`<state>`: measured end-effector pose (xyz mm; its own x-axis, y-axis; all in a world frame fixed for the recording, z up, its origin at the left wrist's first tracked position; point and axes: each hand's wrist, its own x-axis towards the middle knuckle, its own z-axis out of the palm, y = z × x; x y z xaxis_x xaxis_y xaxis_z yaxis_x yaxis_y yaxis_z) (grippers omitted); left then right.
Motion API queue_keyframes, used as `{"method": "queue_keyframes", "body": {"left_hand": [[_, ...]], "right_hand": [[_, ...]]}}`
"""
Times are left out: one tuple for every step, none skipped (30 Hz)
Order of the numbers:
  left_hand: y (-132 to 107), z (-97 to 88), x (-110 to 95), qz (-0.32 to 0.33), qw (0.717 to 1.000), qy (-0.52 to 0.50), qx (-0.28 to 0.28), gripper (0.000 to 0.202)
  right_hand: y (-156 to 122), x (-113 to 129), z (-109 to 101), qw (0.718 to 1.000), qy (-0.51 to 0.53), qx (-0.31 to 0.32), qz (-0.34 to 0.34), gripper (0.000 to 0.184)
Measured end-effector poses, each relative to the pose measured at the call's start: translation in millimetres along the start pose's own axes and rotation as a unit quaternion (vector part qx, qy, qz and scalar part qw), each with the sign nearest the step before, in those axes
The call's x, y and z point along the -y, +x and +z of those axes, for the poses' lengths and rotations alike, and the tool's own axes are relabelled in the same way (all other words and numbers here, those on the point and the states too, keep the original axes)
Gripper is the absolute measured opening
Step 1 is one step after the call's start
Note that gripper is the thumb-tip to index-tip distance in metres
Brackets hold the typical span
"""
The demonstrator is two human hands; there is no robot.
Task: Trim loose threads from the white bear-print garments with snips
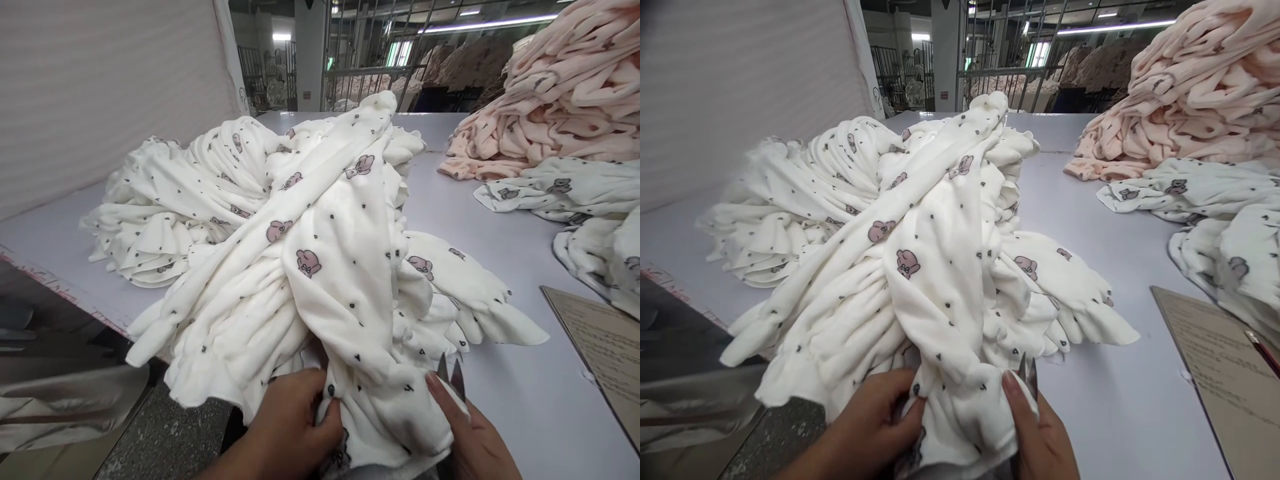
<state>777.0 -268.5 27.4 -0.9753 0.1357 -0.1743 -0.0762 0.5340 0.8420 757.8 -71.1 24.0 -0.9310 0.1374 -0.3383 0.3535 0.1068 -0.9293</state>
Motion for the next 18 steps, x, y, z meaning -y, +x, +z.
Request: {"method": "queue_keyframes", "body": {"left_hand": [[-2,1.2,1,0.032,0.997,0.036,-0.059,0.01],[-3,3.9,3,0.076,0.989,0.056,-0.113,0.009],[-3,7.8,4,0.131,0.979,0.061,-0.147,0.011],[-3,12.6,6,0.191,0.967,0.058,-0.157,0.013],[-2,17.7,7,0.248,0.956,0.057,-0.148,0.015],[0,22.4,8,0.293,0.945,0.06,-0.132,0.018],[2,26.2,8,0.322,0.937,0.064,-0.121,0.022],[4,28.3,8,0.336,0.933,0.064,-0.114,0.025],[6,28.5,7,0.339,0.933,0.051,-0.11,0.025],[8,26.8,5,0.334,0.937,0.017,-0.099,0.023],[9,23.4,3,0.311,0.947,-0.035,-0.075,0.018],[9,18.8,0,0.268,0.957,-0.099,-0.043,0.013],[10,13.7,-3,0.207,0.963,-0.174,-0.003,0.01],[10,8.9,-6,0.137,0.957,-0.254,0.034,0.012],[10,4.7,-9,0.071,0.94,-0.328,0.062,0.016],[11,1.6,-11,0.019,0.919,-0.387,0.078,0.02],[12,-0.4,-12,-0.014,0.9,-0.429,0.083,0.025],[13,-1.4,-12,-0.028,0.887,-0.453,0.082,0.028]], "right_hand": [[1,-4,1,1.0,-0.002,-0.005,-0.001,0.032],[1,-7,2,1.0,-0.009,-0.011,-0.008,0.031],[0,-10,4,1.0,-0.016,-0.017,-0.02,0.029],[-2,-13,7,0.999,-0.021,-0.023,-0.035,0.029],[-3,-14,10,0.998,-0.025,-0.026,-0.05,0.028],[-4,-15,12,0.997,-0.028,-0.027,-0.062,0.029],[-5,-15,15,0.997,-0.03,-0.025,-0.068,0.031],[-6,-15,17,0.997,-0.032,-0.025,-0.071,0.032],[-6,-14,19,0.997,-0.032,-0.025,-0.071,0.034],[-6,-12,20,0.997,-0.033,-0.027,-0.072,0.035],[-5,-11,21,0.997,-0.033,-0.03,-0.071,0.036],[-4,-10,21,0.997,-0.032,-0.036,-0.066,0.036],[-2,-9,21,0.997,-0.032,-0.037,-0.055,0.037],[-1,-8,20,0.998,-0.033,-0.034,-0.038,0.037],[0,-8,19,0.999,-0.034,-0.029,-0.02,0.038],[1,-7,17,0.999,-0.036,-0.024,-0.005,0.038],[1,-7,15,0.999,-0.04,-0.024,0.002,0.038],[0,-6,13,0.998,-0.05,-0.032,-0.001,0.039]]}}
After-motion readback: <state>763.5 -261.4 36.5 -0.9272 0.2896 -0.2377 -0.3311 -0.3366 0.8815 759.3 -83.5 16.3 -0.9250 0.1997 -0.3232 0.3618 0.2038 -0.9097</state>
